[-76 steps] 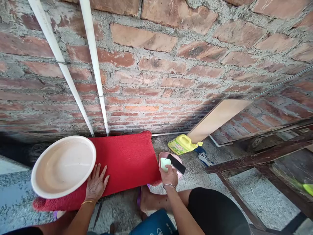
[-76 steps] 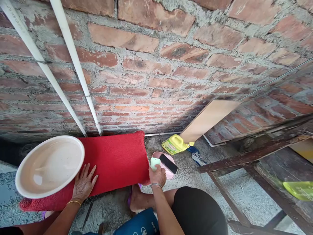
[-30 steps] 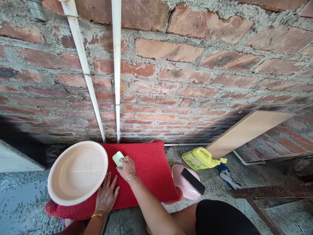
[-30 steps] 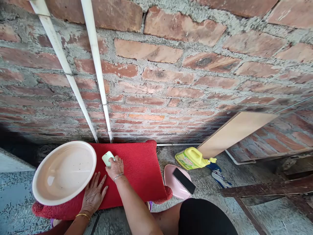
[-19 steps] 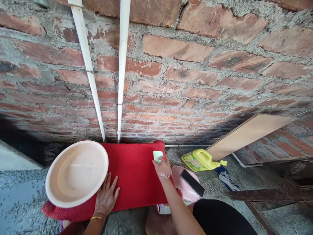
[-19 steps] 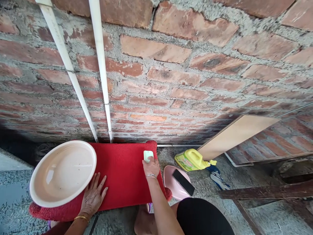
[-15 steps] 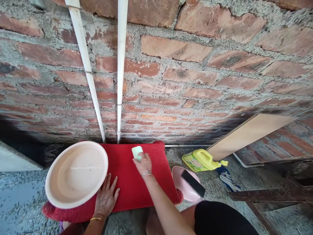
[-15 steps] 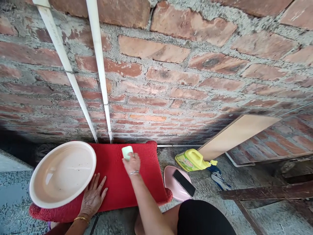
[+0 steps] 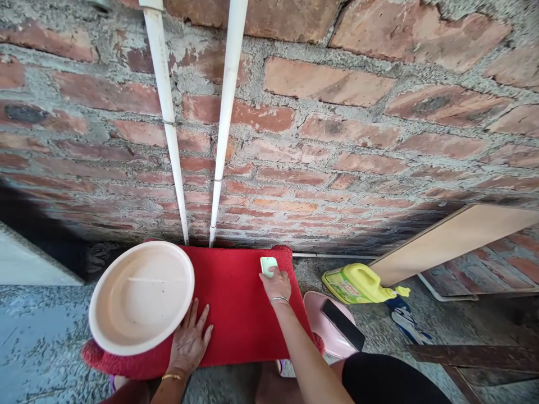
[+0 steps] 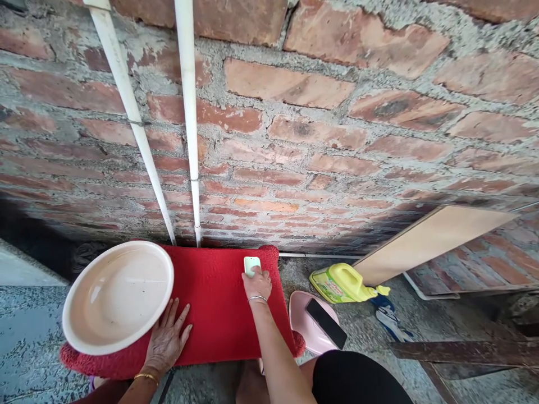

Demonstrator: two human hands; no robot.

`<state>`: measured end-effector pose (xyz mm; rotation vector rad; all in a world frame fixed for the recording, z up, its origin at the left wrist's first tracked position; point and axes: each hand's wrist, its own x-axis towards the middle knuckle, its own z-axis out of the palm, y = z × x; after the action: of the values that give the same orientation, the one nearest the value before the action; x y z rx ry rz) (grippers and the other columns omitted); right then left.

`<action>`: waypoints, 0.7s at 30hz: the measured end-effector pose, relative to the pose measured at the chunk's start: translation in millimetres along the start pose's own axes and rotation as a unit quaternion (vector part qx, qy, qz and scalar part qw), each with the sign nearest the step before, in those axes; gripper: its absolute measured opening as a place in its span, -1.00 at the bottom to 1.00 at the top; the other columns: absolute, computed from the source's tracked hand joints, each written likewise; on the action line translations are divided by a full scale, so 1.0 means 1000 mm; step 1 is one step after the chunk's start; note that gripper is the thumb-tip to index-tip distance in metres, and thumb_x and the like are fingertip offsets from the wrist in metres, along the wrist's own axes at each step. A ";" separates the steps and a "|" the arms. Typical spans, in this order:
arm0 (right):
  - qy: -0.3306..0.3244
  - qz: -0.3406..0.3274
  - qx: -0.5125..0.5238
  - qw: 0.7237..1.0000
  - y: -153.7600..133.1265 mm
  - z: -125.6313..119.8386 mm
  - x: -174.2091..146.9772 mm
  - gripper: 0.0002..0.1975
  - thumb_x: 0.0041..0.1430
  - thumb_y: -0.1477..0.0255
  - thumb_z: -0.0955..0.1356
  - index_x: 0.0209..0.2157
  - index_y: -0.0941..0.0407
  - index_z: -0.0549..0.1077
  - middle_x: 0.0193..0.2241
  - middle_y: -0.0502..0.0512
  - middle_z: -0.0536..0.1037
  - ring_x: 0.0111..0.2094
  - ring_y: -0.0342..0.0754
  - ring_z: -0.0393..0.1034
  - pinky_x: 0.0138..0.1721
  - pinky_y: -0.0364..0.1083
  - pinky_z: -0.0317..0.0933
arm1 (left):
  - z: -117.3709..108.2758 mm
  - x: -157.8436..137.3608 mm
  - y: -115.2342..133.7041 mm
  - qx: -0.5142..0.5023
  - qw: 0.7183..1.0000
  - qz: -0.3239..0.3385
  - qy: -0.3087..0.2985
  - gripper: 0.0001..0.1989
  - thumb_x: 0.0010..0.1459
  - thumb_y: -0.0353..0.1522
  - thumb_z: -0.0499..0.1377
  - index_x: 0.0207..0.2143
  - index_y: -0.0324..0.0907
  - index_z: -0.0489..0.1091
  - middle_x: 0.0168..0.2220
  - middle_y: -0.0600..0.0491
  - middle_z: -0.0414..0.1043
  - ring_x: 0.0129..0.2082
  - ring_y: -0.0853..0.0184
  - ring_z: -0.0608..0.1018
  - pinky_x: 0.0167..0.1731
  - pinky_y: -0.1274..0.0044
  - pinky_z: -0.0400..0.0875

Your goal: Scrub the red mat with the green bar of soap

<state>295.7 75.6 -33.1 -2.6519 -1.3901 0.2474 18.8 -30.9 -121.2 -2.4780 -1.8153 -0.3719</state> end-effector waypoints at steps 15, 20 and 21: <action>-0.107 -0.231 0.019 0.967 -0.101 0.025 0.008 -0.67 0.02 0.25 0.43 -0.13 0.00 0.50 -0.14 0.12 0.40 -0.13 0.02 0.31 -0.07 -0.06 0.13 | -0.001 0.000 0.000 0.018 1.000 0.008 0.018 -0.53 0.22 -0.22 0.05 0.16 -0.04 0.37 0.22 -0.12 0.31 0.23 0.04 0.32 0.12 0.21 0.26; -0.026 -0.026 -0.024 0.999 0.022 -0.024 0.065 -0.68 0.01 0.26 0.44 -0.16 0.02 0.52 -0.22 0.11 0.42 -0.24 -0.02 0.35 -0.15 -0.08 0.15 | 0.000 0.000 0.000 0.022 0.999 0.018 0.042 -0.54 0.22 -0.23 0.04 0.15 -0.05 0.39 0.21 -0.15 0.32 0.21 0.02 0.34 0.08 0.20 0.28; 0.000 0.010 -0.039 0.999 0.039 -0.033 0.069 -0.70 0.01 0.26 0.43 -0.18 0.03 0.52 -0.24 0.12 0.41 -0.25 -0.01 0.35 -0.16 -0.06 0.15 | 0.000 0.000 0.000 0.020 0.999 0.017 0.042 -0.54 0.22 -0.23 0.04 0.15 -0.04 0.39 0.21 -0.14 0.32 0.21 0.02 0.34 0.09 0.20 0.28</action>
<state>372.7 109.3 -14.0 -2.7281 -1.4023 0.1984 18.7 -31.1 -121.5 -2.4235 -1.7305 -0.4262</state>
